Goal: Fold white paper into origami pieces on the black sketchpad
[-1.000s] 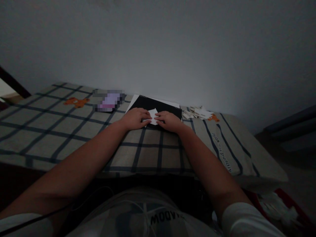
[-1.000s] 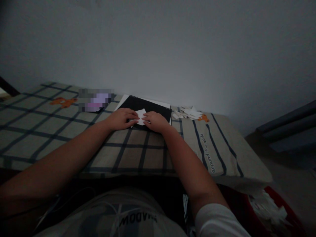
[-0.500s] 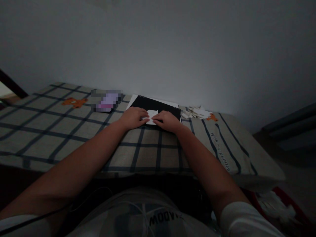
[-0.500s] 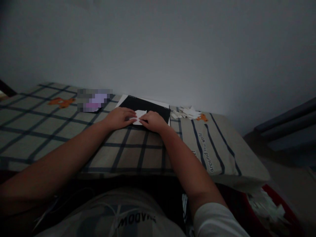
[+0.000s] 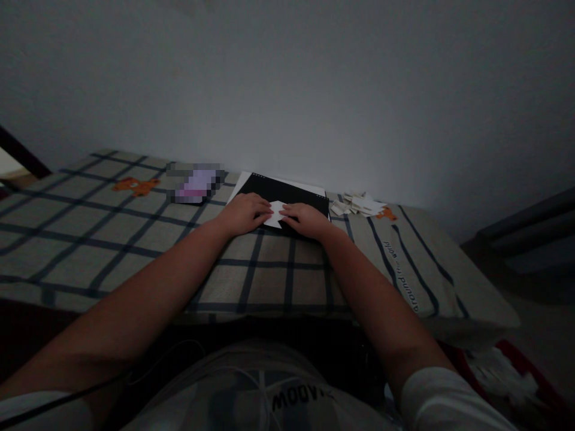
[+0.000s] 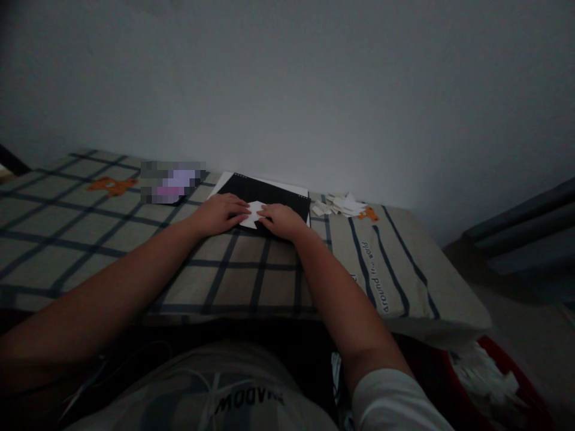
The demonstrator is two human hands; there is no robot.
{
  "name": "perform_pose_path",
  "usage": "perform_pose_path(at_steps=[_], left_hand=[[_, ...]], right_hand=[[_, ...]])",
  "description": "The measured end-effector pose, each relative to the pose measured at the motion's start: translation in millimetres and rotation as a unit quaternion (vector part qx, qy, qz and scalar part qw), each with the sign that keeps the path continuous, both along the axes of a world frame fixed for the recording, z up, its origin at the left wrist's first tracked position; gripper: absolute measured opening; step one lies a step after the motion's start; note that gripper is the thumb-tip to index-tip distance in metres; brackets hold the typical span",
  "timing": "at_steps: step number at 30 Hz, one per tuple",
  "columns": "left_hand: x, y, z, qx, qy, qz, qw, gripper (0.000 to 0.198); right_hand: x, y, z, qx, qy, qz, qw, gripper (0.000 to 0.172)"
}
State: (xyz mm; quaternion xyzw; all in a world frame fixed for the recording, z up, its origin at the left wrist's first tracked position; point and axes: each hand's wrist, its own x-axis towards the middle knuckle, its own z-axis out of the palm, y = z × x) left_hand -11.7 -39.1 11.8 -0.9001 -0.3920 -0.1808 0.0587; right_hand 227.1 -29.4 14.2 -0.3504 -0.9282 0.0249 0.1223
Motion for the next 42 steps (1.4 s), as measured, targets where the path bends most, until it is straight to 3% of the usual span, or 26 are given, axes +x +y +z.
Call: perform_pose_path(at_steps=[14,20,27,32,42], left_hand=[[1.0,0.5,-1.2,0.032,0.004,0.046,0.998,0.035],[2.1,-2.2,1.1,0.04,0.019,0.063,0.997,0.032],[4.7,-5.8,4.2,0.024,0.021,0.074,0.997,0.033],[2.7,-2.7,0.6,0.022,0.014,0.067,0.997,0.033],[3.1,-0.5,0.9,0.021,0.031,0.07,0.997,0.03]], right_hand=[[-2.0,-5.2,13.1,0.02,0.005,0.035,0.999,0.032],[-3.9,-8.9,15.1,0.011,0.021,0.014,1.0,0.031],[-2.4,-5.3,11.2,0.011,0.053,0.035,0.998,0.028],[1.6,0.2,4.5,0.002,0.032,-0.004,0.999,0.033],[0.4,-2.9,7.6,-0.022,0.074,0.034,0.996,0.036]])
